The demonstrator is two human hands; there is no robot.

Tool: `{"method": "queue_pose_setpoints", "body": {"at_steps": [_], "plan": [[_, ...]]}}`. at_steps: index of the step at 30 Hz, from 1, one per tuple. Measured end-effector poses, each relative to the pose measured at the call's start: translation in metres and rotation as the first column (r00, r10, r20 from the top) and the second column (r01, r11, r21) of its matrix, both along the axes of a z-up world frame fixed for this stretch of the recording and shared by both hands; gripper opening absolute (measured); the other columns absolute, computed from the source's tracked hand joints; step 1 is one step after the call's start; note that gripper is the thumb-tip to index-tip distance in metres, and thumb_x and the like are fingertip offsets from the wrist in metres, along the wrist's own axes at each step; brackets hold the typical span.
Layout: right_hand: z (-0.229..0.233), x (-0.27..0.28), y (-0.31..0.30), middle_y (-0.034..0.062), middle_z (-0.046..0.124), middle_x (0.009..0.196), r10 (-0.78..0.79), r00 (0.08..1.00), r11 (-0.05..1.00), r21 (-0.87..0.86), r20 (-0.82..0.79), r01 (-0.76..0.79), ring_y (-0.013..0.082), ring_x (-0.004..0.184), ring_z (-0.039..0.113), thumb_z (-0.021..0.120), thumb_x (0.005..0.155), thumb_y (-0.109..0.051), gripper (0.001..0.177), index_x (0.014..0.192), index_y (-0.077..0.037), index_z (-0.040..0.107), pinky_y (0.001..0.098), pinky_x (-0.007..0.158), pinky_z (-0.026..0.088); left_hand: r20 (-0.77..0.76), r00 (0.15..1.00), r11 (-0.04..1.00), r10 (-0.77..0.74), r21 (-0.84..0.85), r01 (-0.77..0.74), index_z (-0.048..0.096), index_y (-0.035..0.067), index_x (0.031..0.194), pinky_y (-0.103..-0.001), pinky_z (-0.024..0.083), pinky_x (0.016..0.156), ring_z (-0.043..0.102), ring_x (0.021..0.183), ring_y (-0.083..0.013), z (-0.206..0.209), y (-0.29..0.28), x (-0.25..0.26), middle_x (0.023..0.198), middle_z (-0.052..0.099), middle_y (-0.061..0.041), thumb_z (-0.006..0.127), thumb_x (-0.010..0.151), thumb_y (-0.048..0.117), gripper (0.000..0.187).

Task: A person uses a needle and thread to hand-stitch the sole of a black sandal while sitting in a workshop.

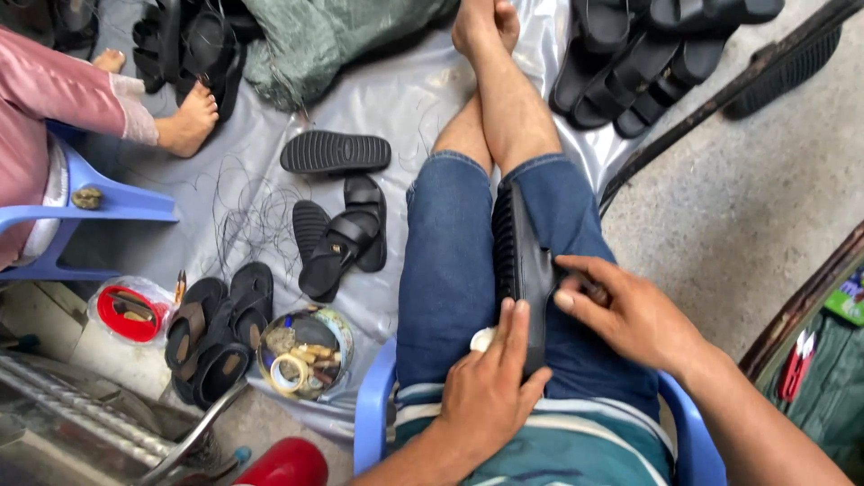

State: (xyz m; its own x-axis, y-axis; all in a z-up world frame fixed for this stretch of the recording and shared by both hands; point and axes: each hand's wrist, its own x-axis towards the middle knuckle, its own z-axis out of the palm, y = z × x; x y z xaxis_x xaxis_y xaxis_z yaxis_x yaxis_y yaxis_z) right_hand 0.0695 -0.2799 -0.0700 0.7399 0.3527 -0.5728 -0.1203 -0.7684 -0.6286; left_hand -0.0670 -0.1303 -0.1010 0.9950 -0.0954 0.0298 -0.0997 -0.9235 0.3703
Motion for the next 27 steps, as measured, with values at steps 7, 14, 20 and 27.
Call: {"method": "queue_pose_setpoints", "body": {"at_steps": [7,14,20,27], "plan": [[0.023,0.000,-0.025,-0.0042,0.061,0.108,0.512,0.853,0.842,0.134,0.107,-0.522,0.0141,0.089,0.067,0.037,0.087,-0.037,0.041,0.124,-0.028,0.050,0.0305,0.072,0.052,-0.482,0.876,0.688,0.004,-0.635,-0.352,0.037,0.016,0.133,-0.031,0.055,0.080,0.043,0.122,-0.0181,0.024,0.023,0.013,0.142,0.034,-0.002,0.062,0.078,0.028,0.062],[0.005,-0.007,-0.032,-0.0078,0.064,0.095,0.603,0.764,0.738,0.201,0.230,-0.644,0.0166,0.071,0.067,0.048,0.082,-0.024,0.037,0.117,-0.029,0.060,0.0337,0.053,0.052,-0.434,0.901,0.701,-0.021,-0.649,-0.296,0.045,0.023,0.129,-0.026,0.055,0.076,0.060,0.103,-0.0135,0.015,0.026,0.015,0.140,0.039,-0.003,0.064,0.078,0.027,0.054],[0.002,-0.004,-0.029,-0.0102,0.061,0.095,0.578,0.771,0.774,0.120,0.267,-0.622,0.0121,0.075,0.064,0.051,0.083,-0.028,0.032,0.113,-0.032,0.064,0.0333,0.048,0.053,-0.450,0.891,0.684,-0.067,-0.670,-0.288,0.041,0.027,0.130,-0.029,0.056,0.079,0.055,0.112,-0.0178,0.014,0.028,0.017,0.142,0.036,-0.005,0.063,0.080,0.026,0.055],[-0.005,-0.002,-0.027,-0.0102,0.052,0.092,0.684,0.706,0.706,0.076,0.184,-0.704,0.0103,0.079,0.059,0.045,0.081,-0.024,0.045,0.123,-0.037,0.054,0.0331,0.053,0.052,-0.441,0.897,0.636,-0.026,-0.700,-0.326,0.040,0.016,0.131,-0.027,0.059,0.073,0.048,0.120,-0.0176,0.010,0.030,0.019,0.135,0.043,-0.008,0.067,0.076,0.023,0.062]]}}
